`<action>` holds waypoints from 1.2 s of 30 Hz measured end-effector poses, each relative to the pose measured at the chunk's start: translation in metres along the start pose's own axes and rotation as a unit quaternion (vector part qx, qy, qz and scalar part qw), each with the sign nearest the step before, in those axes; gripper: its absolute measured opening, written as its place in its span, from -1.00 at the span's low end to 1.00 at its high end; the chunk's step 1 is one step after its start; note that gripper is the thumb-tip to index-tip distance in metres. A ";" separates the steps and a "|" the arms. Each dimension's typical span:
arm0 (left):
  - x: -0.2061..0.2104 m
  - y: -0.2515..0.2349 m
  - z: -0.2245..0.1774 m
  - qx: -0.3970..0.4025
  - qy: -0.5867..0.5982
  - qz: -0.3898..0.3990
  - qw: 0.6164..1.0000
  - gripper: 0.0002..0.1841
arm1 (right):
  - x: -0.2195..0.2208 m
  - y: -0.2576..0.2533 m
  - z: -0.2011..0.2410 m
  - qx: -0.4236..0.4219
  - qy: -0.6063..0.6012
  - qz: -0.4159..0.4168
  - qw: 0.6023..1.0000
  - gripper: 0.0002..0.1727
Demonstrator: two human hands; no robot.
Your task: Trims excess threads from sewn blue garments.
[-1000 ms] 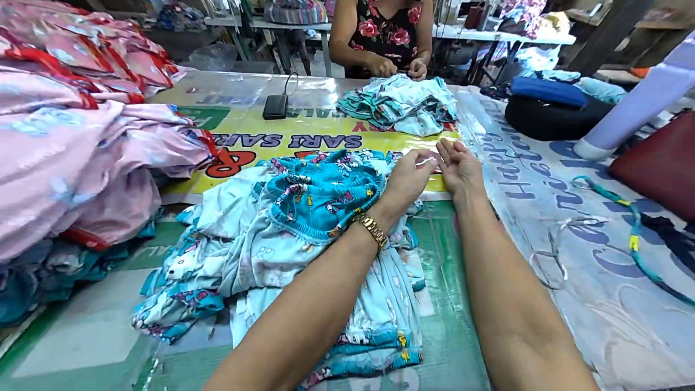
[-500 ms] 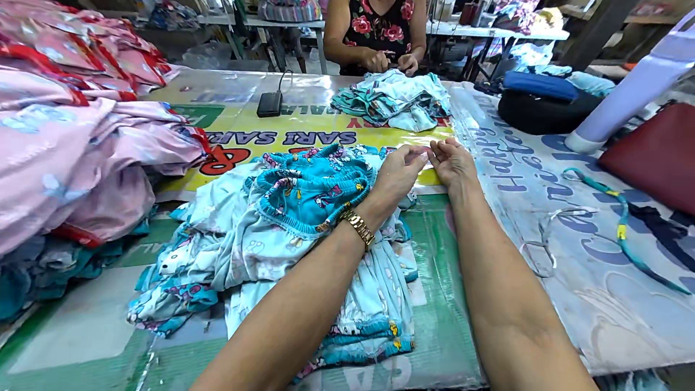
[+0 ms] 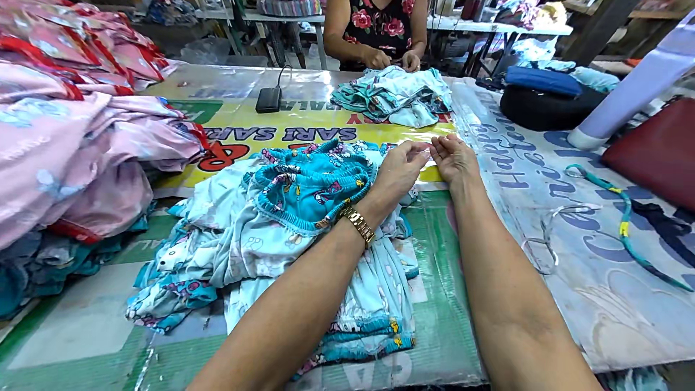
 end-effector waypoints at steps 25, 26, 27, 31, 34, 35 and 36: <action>0.001 0.002 -0.002 0.000 0.000 0.009 1.000 -0.69 | 0.008 0.005 0.005 -0.026 0.036 0.035 0.998 -0.77; 0.000 0.002 -0.002 0.002 0.002 0.009 1.000 -0.69 | 0.008 0.005 0.005 -0.031 0.041 0.032 0.998 -0.76; 0.001 0.002 -0.002 0.004 0.004 0.009 1.000 -0.69 | 0.008 0.005 0.006 -0.038 0.046 0.028 0.998 -0.76; 0.002 0.003 -0.002 -0.006 0.004 0.012 1.000 -0.67 | 0.011 0.006 0.013 -0.078 0.060 0.036 0.994 -0.79; 0.002 0.004 -0.002 -0.007 0.006 0.011 1.000 -0.67 | 0.017 0.009 0.014 -0.089 0.076 0.045 0.992 -0.80; 0.002 0.003 -0.002 -0.006 0.006 0.012 1.000 -0.67 | 0.018 0.010 0.013 -0.091 0.081 0.049 0.991 -0.80; 0.003 0.003 -0.002 -0.005 0.005 0.012 1.000 -0.67 | 0.018 0.010 0.013 -0.092 0.083 0.052 0.991 -0.80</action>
Point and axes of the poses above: each hand's wrist, its own y-axis away from the middle knuckle, its own x-axis out of the palm, z = x × y, the point moved 9 cm from there along -y, towards the middle knuckle, and after that the axes turned 8 degrees about -z, right-handed, at the moved point
